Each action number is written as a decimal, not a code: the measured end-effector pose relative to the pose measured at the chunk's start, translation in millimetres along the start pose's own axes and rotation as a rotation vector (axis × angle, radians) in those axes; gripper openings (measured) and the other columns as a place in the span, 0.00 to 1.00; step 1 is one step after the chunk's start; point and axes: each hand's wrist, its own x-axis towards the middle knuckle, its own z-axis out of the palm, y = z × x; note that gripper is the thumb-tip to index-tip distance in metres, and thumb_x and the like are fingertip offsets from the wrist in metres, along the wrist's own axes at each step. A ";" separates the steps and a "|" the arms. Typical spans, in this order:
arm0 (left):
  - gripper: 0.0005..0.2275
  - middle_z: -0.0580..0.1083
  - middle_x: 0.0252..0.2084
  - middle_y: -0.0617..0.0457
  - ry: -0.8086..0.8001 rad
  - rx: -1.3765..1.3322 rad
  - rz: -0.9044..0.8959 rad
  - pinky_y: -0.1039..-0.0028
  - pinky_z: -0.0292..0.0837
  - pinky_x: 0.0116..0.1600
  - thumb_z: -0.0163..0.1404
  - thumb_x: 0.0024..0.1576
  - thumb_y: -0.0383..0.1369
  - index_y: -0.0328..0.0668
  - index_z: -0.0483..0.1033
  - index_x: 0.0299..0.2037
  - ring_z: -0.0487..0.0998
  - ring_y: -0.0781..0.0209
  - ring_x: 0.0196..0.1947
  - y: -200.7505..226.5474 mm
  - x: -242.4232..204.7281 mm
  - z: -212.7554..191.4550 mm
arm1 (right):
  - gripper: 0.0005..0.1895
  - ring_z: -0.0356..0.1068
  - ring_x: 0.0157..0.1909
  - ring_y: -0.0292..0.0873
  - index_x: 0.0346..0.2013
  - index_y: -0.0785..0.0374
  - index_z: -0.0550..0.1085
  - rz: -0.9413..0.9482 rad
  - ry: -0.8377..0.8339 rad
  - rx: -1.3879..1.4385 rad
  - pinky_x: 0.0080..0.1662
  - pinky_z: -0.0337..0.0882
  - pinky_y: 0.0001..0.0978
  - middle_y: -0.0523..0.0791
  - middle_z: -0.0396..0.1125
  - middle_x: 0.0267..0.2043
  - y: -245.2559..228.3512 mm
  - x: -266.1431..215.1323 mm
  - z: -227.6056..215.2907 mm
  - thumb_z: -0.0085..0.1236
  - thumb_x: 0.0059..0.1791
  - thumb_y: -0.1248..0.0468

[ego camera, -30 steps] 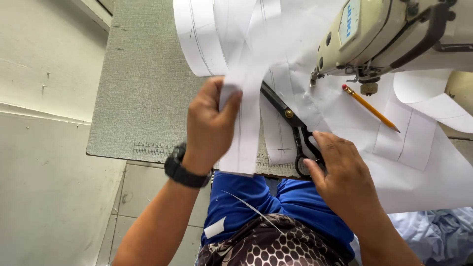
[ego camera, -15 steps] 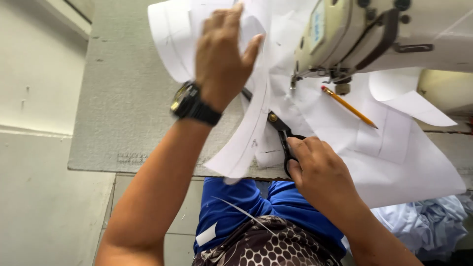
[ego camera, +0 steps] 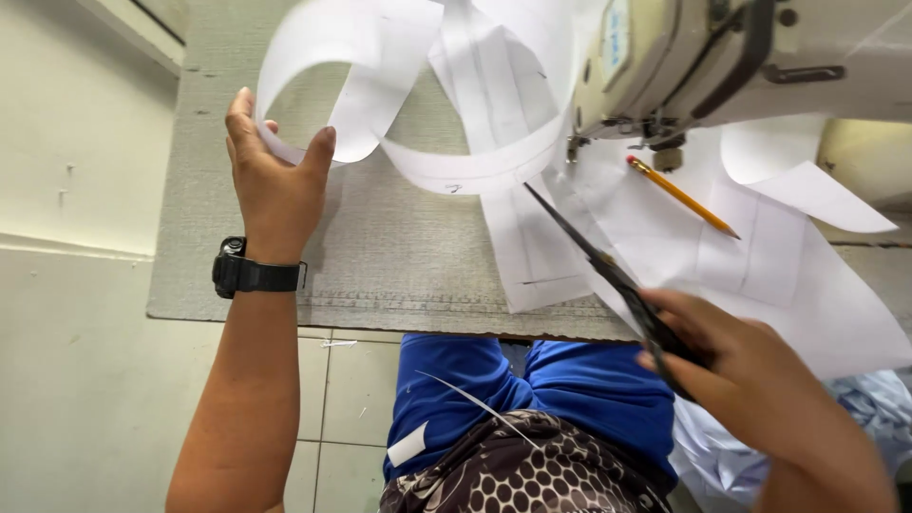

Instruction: The person uses scissors to cut a piece of white paper along a drawn line. They hold the paper with their left hand and cut with their right hand, then unfold the paper to check the cut. The person continues cutting another section of the paper along a marked line.

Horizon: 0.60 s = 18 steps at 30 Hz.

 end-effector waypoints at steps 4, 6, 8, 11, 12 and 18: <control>0.38 0.63 0.56 0.36 0.045 -0.141 -0.078 0.63 0.83 0.53 0.61 0.63 0.37 0.37 0.41 0.70 0.72 0.44 0.56 -11.3 -8.6 -27.1 | 0.33 0.76 0.26 0.41 0.63 0.26 0.73 0.070 -0.069 -0.110 0.35 0.65 0.31 0.44 0.85 0.26 67.6 3.2 2.8 0.69 0.43 0.52; 0.40 0.60 0.60 0.35 0.087 -0.309 -0.104 0.59 0.85 0.58 0.61 0.62 0.43 0.43 0.40 0.71 0.66 0.41 0.62 -22.1 -15.4 -41.0 | 0.42 0.98 0.35 0.29 0.58 0.25 0.80 0.002 -0.093 -0.061 0.38 0.88 0.21 0.31 0.97 0.36 124.8 23.6 14.9 0.83 0.33 0.62; 0.38 0.59 0.60 0.36 0.124 -0.379 -0.153 0.60 0.78 0.60 0.59 0.61 0.40 0.42 0.40 0.71 0.64 0.46 0.62 -18.4 -26.9 -56.9 | 0.43 1.01 0.35 0.22 0.59 0.22 0.76 -0.138 -0.226 -0.099 0.37 0.94 0.17 0.26 0.99 0.35 185.5 62.3 18.9 0.83 0.32 0.54; 0.39 0.58 0.60 0.38 0.171 -0.480 -0.215 0.62 0.72 0.64 0.59 0.60 0.38 0.40 0.38 0.71 0.63 0.49 0.62 -23.2 -48.4 -76.9 | 0.43 1.03 0.40 0.19 0.60 0.22 0.76 -0.277 -0.352 -0.073 0.45 0.97 0.18 0.25 1.00 0.36 192.4 72.7 25.6 0.83 0.31 0.50; 0.42 0.58 0.60 0.37 0.177 -0.516 -0.223 0.62 0.72 0.64 0.60 0.59 0.39 0.40 0.36 0.71 0.64 0.47 0.62 -26.0 -55.2 -81.9 | 0.40 1.02 0.45 0.21 0.59 0.24 0.79 -0.269 -0.341 -0.017 0.53 0.94 0.23 0.27 0.99 0.38 181.6 67.4 27.7 0.83 0.32 0.53; 0.47 0.55 0.67 0.31 0.142 -0.081 0.008 0.65 0.78 0.57 0.64 0.57 0.31 0.40 0.33 0.74 0.69 0.46 0.57 -8.2 -112.4 -92.2 | 0.35 0.89 0.27 0.48 0.58 0.56 0.80 -0.405 -0.344 0.598 0.28 0.86 0.39 0.55 0.89 0.33 63.7 34.8 74.4 0.70 0.35 0.72</control>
